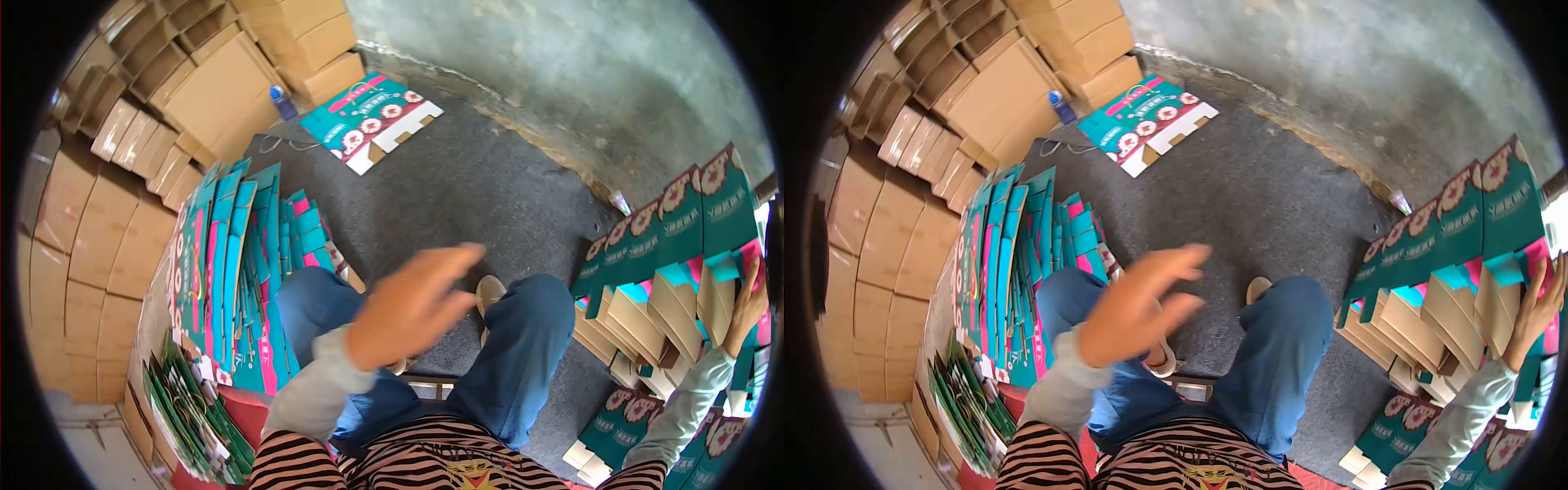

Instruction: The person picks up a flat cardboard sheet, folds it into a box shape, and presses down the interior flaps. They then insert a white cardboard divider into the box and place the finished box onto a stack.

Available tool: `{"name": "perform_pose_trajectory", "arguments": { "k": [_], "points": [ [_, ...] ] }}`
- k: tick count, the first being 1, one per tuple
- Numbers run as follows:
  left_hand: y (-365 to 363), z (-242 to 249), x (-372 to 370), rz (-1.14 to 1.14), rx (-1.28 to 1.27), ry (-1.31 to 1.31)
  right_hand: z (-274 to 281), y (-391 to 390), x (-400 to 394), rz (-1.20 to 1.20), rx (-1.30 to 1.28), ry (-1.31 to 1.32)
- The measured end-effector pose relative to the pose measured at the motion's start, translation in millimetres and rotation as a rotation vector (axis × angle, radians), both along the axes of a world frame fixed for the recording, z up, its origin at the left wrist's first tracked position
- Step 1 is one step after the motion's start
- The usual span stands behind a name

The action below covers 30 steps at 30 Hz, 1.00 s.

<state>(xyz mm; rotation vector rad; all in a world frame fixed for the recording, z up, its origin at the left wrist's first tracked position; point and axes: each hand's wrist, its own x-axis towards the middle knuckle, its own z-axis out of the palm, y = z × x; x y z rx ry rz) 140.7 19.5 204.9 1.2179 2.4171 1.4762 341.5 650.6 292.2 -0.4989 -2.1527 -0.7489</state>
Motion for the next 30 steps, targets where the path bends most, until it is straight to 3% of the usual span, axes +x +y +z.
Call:
{"name": "perform_pose_trajectory", "arguments": {
  "k": [2,3,5,7,9,12,15,19,23,30],
  "points": [
    [-73,-6,1,0.393,-0.022,0.019,-6,-33,-11,0.087,-0.013,0.047],
    [-113,-20,-5,0.651,-0.144,0.211,-4,-72,-25,0.183,-0.050,0.078],
    [-195,-48,-19,1.066,-0.043,0.080,10,-197,-76,0.385,-0.166,0.076],
    [-308,-100,-36,1.234,-0.344,0.293,-1,-249,-98,0.458,-0.239,0.004],
    [-370,-127,-41,1.438,-0.666,0.279,-16,-282,-114,0.504,-0.305,-0.098],
    [-411,-155,-52,1.543,-1.004,0.353,-32,-318,-131,0.582,-0.380,-0.242],
    [-423,-160,-70,1.399,-1.082,0.077,-44,-340,-140,0.588,-0.408,-0.324],
    [-436,-174,-98,1.296,-1.257,-0.055,-51,-356,-143,0.589,-0.456,-0.374],
    [-429,-179,-95,1.281,-1.253,0.202,-63,-367,-147,0.648,-0.477,-0.410],
    [-286,-118,-16,1.192,-1.076,0.553,-95,-438,-184,1.017,-0.789,-0.603]
  ]
}}
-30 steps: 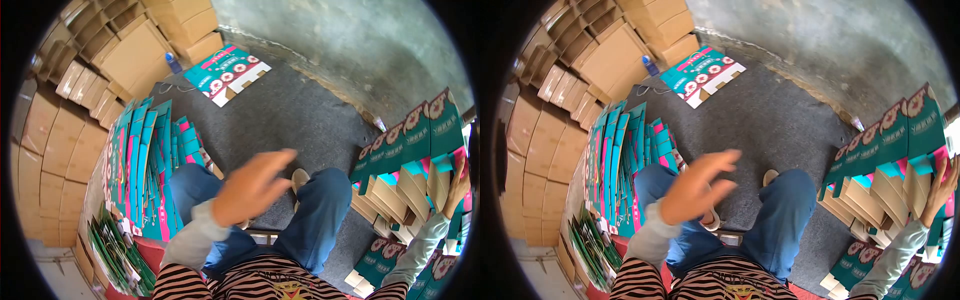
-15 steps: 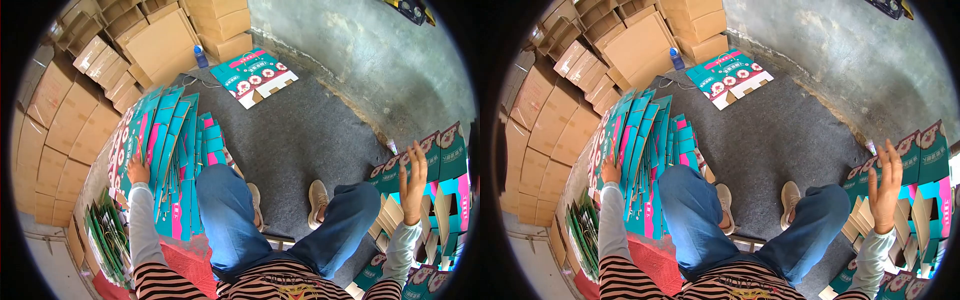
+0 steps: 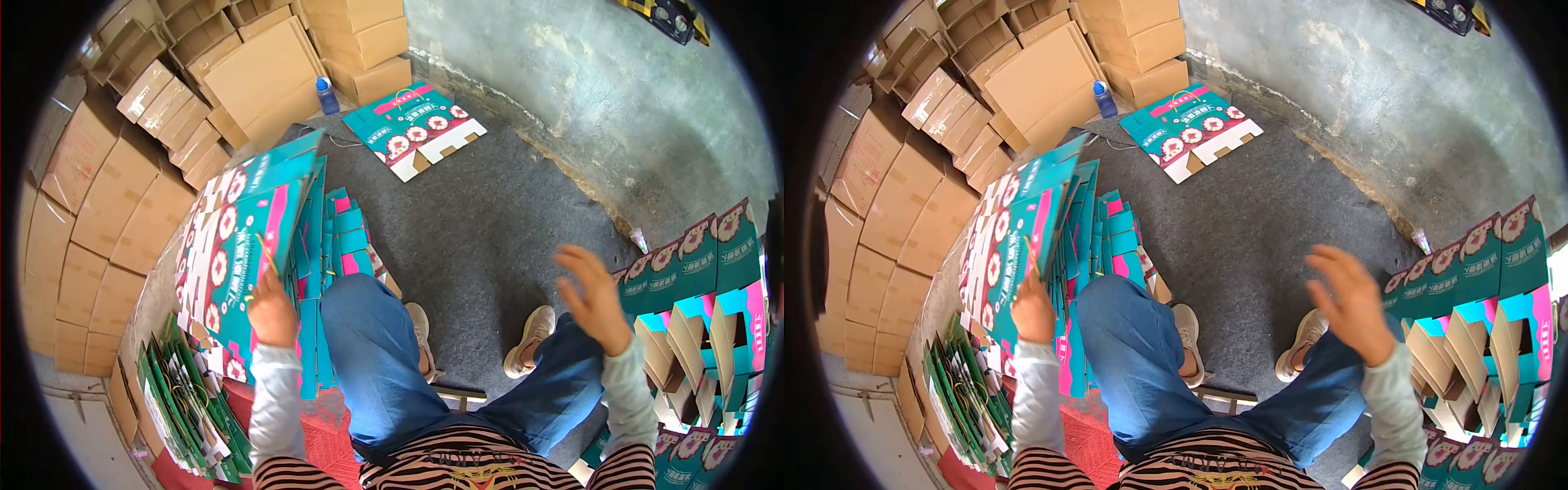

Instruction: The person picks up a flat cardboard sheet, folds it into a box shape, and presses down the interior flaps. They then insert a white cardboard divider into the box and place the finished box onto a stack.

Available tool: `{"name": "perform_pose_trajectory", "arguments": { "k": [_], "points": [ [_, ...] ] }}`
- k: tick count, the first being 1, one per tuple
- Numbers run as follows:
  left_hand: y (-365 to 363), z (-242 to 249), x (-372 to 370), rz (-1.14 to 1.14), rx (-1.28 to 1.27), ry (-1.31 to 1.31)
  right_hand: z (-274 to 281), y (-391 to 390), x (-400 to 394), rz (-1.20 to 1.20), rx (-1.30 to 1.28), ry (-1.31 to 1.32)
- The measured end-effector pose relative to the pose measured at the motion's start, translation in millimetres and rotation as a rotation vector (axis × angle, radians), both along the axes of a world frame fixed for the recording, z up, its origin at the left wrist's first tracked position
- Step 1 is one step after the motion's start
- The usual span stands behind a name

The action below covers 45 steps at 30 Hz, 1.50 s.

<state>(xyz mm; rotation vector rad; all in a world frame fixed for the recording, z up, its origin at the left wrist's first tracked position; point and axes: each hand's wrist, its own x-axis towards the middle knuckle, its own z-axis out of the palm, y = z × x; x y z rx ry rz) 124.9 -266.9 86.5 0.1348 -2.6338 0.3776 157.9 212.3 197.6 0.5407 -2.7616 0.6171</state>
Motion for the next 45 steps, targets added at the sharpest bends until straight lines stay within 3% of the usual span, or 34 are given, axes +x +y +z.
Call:
{"name": "perform_pose_trajectory", "arguments": {
  "k": [2,5,8,11,19,22,24,28,33,37,45],
  "points": [
    [40,17,27,-0.058,0.025,-0.069,-14,-32,-13,0.179,-0.109,-0.086],
    [78,40,58,-0.231,0.056,-0.017,-21,-86,-29,0.329,-0.041,0.143],
    [97,69,77,-0.304,0.088,-0.084,-23,-128,-45,0.397,0.120,0.388],
    [120,81,97,-0.354,0.032,-0.131,-31,-156,-53,0.415,0.117,0.501],
    [146,83,115,-0.415,-0.015,-0.139,-52,-150,-45,0.475,0.175,0.575],
    [146,92,112,-0.516,0.020,-0.162,-49,-140,-40,0.460,0.178,0.586],
    [155,120,114,-0.658,0.074,-0.028,-47,-130,-35,0.432,0.181,0.584],
    [167,121,137,-1.029,0.237,0.368,-36,-100,-32,0.318,0.048,0.439],
    [188,99,114,-0.892,0.636,0.169,1,-66,-25,0.088,-0.348,0.129],
    [214,90,88,-0.834,0.894,0.005,-1,-33,-28,-0.070,-0.777,-0.336],
    [307,53,38,-0.924,1.131,-0.281,-22,-4,-28,-0.242,-0.765,-0.383]
  ]
}}
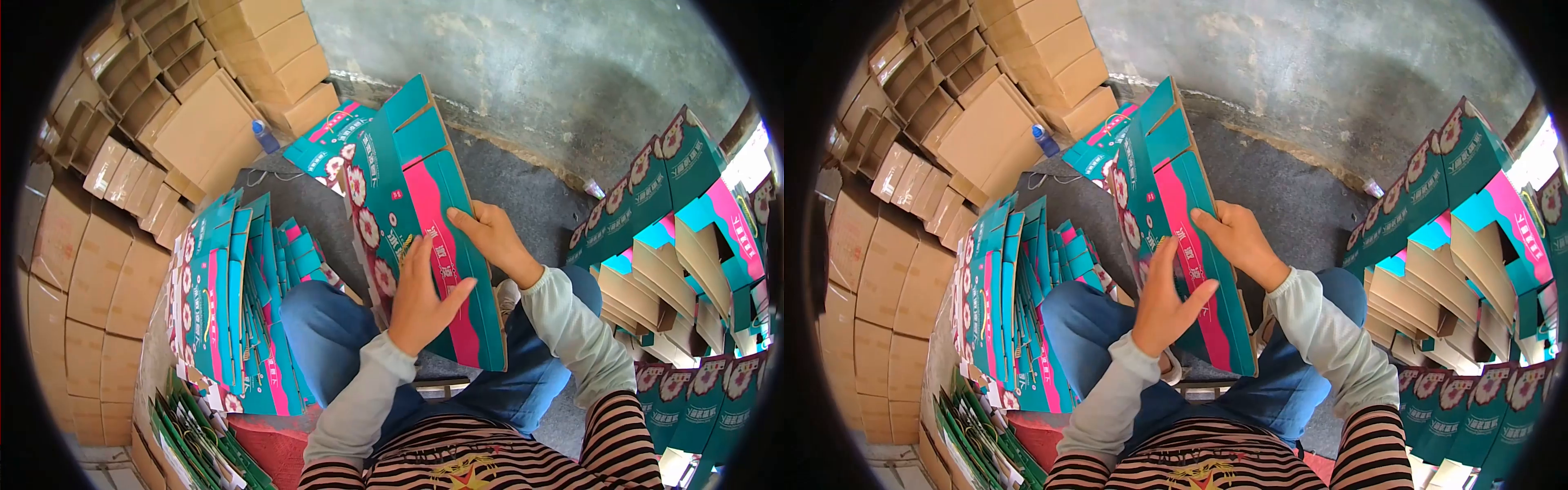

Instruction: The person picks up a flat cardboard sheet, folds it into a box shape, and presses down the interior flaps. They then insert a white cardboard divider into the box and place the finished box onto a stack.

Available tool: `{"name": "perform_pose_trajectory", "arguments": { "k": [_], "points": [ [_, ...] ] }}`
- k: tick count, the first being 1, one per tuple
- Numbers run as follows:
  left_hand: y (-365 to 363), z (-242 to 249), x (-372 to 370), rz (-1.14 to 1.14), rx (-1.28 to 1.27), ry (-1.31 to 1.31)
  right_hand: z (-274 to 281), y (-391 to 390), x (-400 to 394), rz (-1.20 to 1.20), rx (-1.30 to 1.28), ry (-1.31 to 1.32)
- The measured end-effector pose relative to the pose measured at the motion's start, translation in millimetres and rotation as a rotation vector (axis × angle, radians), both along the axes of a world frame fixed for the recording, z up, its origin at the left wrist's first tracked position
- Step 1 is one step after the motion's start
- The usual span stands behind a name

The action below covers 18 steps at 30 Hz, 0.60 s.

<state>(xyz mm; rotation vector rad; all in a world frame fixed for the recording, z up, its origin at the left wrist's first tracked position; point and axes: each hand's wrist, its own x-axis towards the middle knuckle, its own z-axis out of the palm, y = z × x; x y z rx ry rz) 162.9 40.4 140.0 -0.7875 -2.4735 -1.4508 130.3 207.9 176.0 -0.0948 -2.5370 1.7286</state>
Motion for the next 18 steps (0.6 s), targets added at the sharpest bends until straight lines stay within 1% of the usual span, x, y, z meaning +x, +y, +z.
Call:
{"name": "perform_pose_trajectory", "arguments": {
  "k": [1,4,5,8,11,14,17,18],
  "points": [
    [12,-2,-1,-0.012,0.022,-0.011,0,3,-1,-0.011,0.031,-0.018],
    [37,-11,-2,0.020,-0.070,-0.075,-11,12,-4,-0.023,0.081,-0.022],
    [41,-18,-3,0.010,-0.042,-0.123,-19,15,-6,-0.023,0.089,-0.016],
    [47,-34,-5,-0.036,0.013,-0.248,-47,28,-11,-0.025,0.193,-0.118],
    [49,-49,-6,-0.031,0.055,-0.368,-65,26,-13,-0.044,0.233,-0.126],
    [55,-67,-9,-0.020,0.099,-0.387,-66,28,-18,-0.026,0.226,-0.272],
    [58,-69,-10,-0.013,0.109,-0.404,-82,31,-20,-0.064,0.167,-0.154],
    [58,-70,-11,-0.036,0.145,-0.436,-84,30,-20,-0.067,0.085,-0.154]
  ]
}}
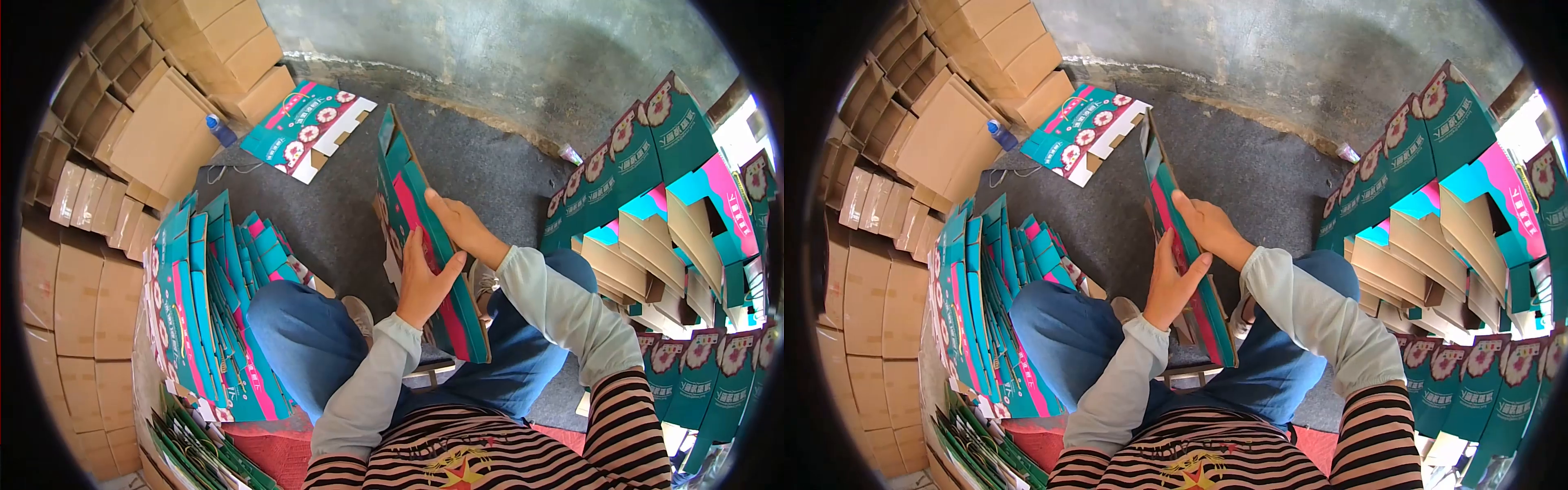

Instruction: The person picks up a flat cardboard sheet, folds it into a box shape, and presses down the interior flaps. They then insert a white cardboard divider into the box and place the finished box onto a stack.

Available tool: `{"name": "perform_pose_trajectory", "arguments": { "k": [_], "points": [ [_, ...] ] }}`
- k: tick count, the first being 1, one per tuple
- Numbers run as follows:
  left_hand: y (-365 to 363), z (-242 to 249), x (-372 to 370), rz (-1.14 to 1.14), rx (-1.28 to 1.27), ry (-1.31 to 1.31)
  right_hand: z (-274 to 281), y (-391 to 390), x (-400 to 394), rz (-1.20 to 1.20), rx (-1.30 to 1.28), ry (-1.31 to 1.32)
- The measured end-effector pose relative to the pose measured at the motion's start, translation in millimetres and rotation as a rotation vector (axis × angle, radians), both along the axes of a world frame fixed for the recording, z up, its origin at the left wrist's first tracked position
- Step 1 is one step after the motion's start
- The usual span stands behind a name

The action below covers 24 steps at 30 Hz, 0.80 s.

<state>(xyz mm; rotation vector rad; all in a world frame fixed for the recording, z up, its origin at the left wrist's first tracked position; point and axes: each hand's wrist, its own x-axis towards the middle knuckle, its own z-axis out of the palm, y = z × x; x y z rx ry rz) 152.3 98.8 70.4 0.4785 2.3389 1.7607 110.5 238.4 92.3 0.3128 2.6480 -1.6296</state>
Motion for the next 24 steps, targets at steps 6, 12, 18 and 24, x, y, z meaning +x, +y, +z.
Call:
{"name": "perform_pose_trajectory", "arguments": {
  "k": [6,12,18,24],
  "points": [
    [-9,-4,-6,-0.050,0.136,-0.112,6,-1,-4,0.088,-0.235,-0.127],
    [-24,-8,-10,-0.100,0.322,-0.201,22,-6,3,0.104,-0.415,-0.190],
    [-47,33,-15,-0.098,0.105,-0.181,22,-1,-4,0.260,-0.106,-0.108],
    [-55,20,-36,-0.015,-0.357,-0.045,25,-4,-4,0.340,0.181,-0.044]
  ]
}}
